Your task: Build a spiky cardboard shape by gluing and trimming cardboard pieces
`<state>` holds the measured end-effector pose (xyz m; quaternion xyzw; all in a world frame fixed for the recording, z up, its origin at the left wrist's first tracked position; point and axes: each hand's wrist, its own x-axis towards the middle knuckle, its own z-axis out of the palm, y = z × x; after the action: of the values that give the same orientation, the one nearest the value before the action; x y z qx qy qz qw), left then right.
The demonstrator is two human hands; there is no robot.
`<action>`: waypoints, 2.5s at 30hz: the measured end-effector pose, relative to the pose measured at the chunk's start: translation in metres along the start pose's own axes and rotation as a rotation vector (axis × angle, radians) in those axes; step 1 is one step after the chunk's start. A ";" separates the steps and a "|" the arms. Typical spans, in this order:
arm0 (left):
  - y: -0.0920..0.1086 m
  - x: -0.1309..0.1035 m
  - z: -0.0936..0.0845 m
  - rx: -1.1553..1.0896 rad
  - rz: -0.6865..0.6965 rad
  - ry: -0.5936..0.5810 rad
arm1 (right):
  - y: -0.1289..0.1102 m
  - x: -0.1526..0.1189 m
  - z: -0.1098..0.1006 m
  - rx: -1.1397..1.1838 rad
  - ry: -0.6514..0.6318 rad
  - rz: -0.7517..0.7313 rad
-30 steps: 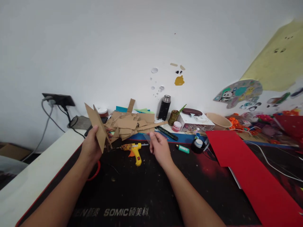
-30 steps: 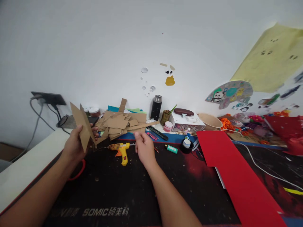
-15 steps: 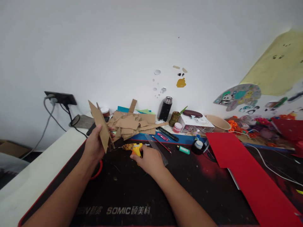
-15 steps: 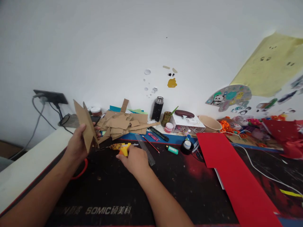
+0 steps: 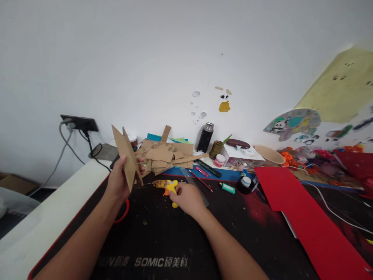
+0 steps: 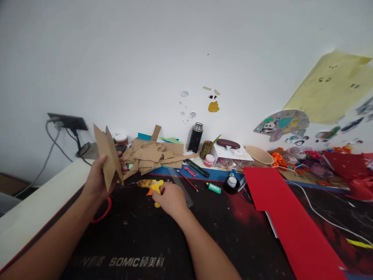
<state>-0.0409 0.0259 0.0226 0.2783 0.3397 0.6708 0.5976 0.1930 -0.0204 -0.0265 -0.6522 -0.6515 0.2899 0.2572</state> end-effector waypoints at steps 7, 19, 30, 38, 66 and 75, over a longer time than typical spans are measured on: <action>0.000 0.005 -0.004 -0.027 0.002 0.035 | 0.006 0.008 0.001 0.502 -0.087 0.049; 0.003 -0.007 0.004 -0.256 -0.179 -0.018 | -0.012 -0.006 -0.004 1.177 -0.247 0.068; -0.008 -0.011 0.010 -0.197 -0.215 -0.058 | -0.026 -0.021 -0.004 1.485 -0.483 -0.015; -0.019 -0.012 0.007 -0.131 -0.290 -0.090 | -0.026 -0.021 -0.002 1.319 -0.507 -0.083; -0.030 -0.022 0.016 -0.027 -0.226 -0.012 | -0.038 -0.035 0.001 1.053 -0.419 -0.124; -0.030 -0.025 0.018 -0.019 -0.176 -0.070 | -0.039 -0.037 0.001 1.002 -0.396 -0.112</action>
<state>-0.0053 0.0053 0.0113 0.2650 0.3353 0.6089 0.6683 0.1660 -0.0565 0.0021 -0.3469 -0.5033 0.6684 0.4238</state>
